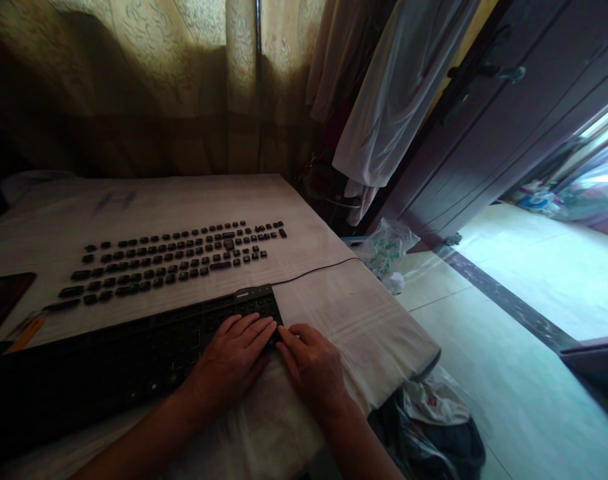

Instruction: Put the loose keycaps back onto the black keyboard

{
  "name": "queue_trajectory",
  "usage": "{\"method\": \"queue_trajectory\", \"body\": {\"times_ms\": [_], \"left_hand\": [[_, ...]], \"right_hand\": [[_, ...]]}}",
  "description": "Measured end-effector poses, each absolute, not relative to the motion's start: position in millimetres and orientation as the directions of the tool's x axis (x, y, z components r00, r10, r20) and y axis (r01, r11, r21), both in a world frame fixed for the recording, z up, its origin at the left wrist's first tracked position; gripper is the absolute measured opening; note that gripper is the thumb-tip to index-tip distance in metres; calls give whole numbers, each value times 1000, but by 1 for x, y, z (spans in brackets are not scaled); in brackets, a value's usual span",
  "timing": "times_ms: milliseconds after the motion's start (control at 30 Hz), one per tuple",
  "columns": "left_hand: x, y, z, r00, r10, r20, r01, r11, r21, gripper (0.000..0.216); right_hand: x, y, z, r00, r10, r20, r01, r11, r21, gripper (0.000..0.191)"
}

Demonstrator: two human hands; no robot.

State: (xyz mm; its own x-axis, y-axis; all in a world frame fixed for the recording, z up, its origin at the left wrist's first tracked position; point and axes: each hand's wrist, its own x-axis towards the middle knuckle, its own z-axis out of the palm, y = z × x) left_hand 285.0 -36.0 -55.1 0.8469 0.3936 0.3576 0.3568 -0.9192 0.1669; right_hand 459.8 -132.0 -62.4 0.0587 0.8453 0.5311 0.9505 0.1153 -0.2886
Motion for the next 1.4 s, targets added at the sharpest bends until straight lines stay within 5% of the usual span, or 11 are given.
{"method": "queue_trajectory", "body": {"times_ms": [367,1400], "left_hand": [[283,-33,-50,841,424,335,370,-904,216,40],[285,-34,-55,855,378,355,342,-926,163,35]], "right_hand": [[459,-132,-68,110,852,512,934,87,-346,27],[457,-131,-66,7,817,577,960,156,-232,29]]}}
